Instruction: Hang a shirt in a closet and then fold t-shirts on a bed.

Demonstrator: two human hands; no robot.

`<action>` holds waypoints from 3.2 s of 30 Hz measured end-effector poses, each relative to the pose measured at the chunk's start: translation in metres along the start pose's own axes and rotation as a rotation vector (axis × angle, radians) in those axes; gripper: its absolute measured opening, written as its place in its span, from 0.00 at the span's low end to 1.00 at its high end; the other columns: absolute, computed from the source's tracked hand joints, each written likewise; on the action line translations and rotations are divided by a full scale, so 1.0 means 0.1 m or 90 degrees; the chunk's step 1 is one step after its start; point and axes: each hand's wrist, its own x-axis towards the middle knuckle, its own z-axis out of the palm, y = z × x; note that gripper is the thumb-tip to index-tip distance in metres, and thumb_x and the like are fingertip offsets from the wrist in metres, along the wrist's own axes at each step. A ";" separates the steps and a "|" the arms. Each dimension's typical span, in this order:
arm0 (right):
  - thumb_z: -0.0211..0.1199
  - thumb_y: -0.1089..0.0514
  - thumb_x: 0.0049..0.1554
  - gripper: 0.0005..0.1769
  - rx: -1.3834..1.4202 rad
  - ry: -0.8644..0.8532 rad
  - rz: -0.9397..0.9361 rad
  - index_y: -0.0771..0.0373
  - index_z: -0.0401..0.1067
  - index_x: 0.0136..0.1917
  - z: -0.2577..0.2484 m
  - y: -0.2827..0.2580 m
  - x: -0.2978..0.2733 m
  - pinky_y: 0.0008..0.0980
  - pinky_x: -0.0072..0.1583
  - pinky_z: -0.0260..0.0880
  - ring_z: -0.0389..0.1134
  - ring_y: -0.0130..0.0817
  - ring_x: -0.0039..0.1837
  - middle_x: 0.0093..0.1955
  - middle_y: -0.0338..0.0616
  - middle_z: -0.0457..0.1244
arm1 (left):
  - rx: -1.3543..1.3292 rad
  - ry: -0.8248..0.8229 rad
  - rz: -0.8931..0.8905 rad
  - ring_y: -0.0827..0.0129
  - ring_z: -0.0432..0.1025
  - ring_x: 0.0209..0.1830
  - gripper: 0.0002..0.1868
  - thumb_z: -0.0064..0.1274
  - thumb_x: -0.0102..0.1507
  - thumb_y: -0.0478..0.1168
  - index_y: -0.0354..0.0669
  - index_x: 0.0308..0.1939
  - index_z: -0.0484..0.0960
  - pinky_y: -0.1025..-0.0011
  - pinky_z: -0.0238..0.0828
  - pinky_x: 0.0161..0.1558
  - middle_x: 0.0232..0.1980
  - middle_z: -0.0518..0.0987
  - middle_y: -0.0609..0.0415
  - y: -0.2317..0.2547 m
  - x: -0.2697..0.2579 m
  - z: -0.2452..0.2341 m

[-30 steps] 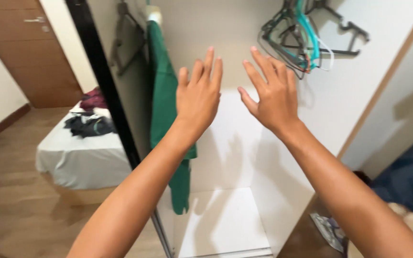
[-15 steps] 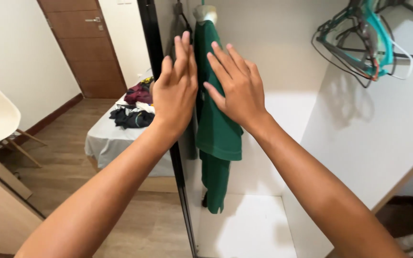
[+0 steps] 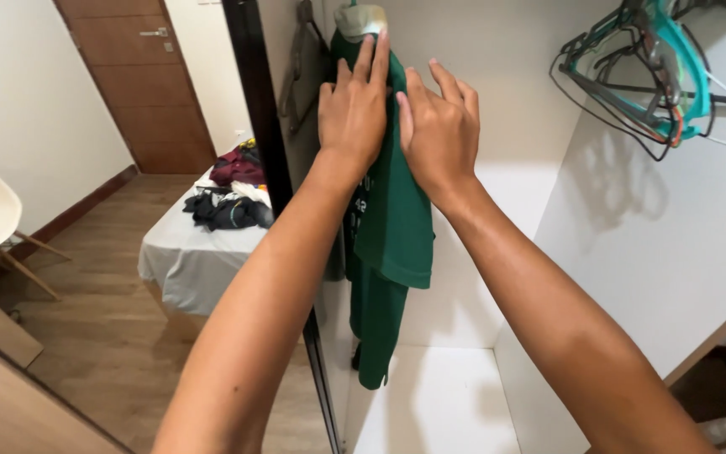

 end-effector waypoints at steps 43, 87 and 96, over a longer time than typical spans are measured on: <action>0.79 0.56 0.48 0.52 0.126 -0.117 -0.110 0.61 0.57 0.80 0.17 -0.41 -0.10 0.44 0.74 0.60 0.52 0.50 0.82 0.84 0.46 0.48 | 0.664 -0.068 0.136 0.44 0.46 0.83 0.35 0.47 0.69 0.50 0.30 0.75 0.71 0.54 0.30 0.78 0.83 0.58 0.36 -0.28 -0.58 -1.09; 0.67 0.62 0.61 0.31 0.131 -0.003 -0.179 0.60 0.66 0.76 0.45 -0.03 0.13 0.43 0.74 0.56 0.57 0.43 0.81 0.78 0.42 0.60 | 0.493 0.002 0.164 0.41 0.63 0.71 0.30 0.50 0.63 0.43 0.27 0.66 0.78 0.57 0.43 0.73 0.69 0.73 0.29 -0.09 -0.39 -0.82; 0.65 0.61 0.66 0.23 0.101 0.024 -0.180 0.60 0.69 0.73 0.48 0.01 0.05 0.41 0.72 0.58 0.59 0.38 0.79 0.77 0.40 0.61 | 0.419 0.052 0.175 0.43 0.67 0.67 0.26 0.49 0.64 0.40 0.23 0.63 0.78 0.58 0.50 0.72 0.65 0.75 0.28 -0.08 -0.47 -0.76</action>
